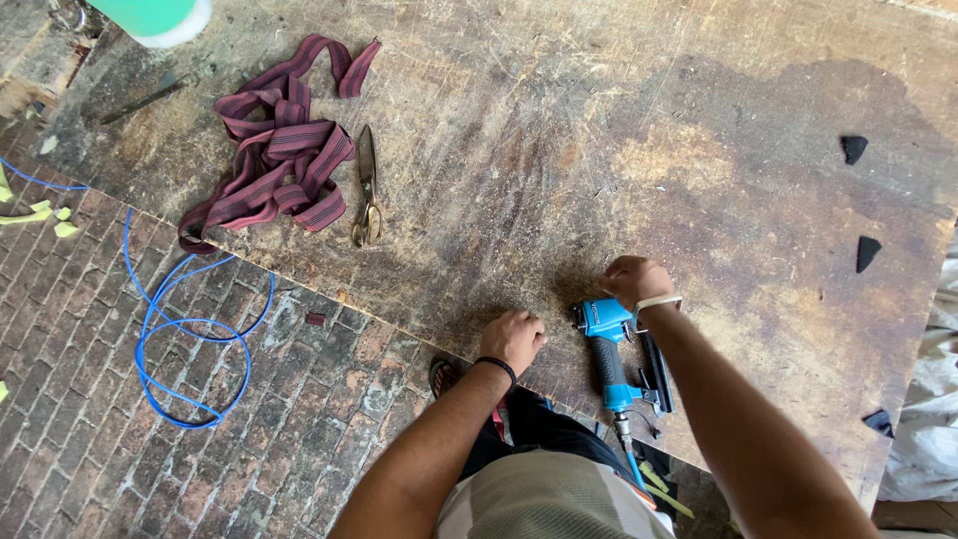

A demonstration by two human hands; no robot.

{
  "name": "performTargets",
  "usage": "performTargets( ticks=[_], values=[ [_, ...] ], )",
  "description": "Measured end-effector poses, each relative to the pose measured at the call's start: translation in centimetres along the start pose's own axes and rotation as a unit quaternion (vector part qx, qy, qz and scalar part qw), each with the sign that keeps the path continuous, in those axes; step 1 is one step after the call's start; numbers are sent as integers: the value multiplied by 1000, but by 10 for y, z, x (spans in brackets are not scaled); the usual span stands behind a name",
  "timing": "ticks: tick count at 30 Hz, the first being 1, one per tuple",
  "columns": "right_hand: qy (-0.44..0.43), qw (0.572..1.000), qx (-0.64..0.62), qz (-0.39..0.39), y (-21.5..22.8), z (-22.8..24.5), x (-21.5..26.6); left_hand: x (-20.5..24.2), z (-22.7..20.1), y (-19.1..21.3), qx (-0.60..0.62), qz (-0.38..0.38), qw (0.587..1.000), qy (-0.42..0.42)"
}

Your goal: The person weaves maroon fabric straps across a wooden chair frame and secures them using a pneumatic staple gun. They then flip the chair and place a white foam cushion on a workbench.

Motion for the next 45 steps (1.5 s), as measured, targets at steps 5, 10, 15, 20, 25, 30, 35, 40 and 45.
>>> performTargets(
  ticks=[5, 10, 15, 20, 25, 30, 35, 40, 45],
  values=[
    [52, 992, -85, -82, -8, 24, 48, -11, 5, -9, 35, 10, 999, 17],
    [47, 981, -180, -53, -21, 31, 72, -17, 6, -13, 56, 11, 998, 8],
    [44, 974, -219, -36, -30, 33, 81, -12, 7, -7, 98, -4, 994, 56],
    [33, 952, -304, -18, -37, 32, 79, -15, 7, -4, 119, 14, 991, 54],
    [21, 904, -426, 20, -47, 35, 75, -18, 26, -14, 380, 1, 918, 118],
    [72, 882, -464, 36, -55, 87, 84, 10, 58, -15, 769, 6, 586, 257],
    [287, 924, -251, 8, -67, 175, 136, 55, 87, 22, 858, -34, 440, 263],
    [481, 864, -147, -28, -76, 255, 188, 83, 139, 33, 880, -167, 331, 296],
    [337, 926, -161, 63, -96, 281, 187, 130, 221, 25, 873, -192, 344, 288]
  ],
)
Point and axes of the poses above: each hand's wrist, its own x-axis away from the middle knuckle, its own y-axis out of the back of the hand, z = x × y, the point moved 5 cm from there along -x, towards the middle knuckle, and after that the axes turned 5 degrees about -z, right-handed, at the moved point
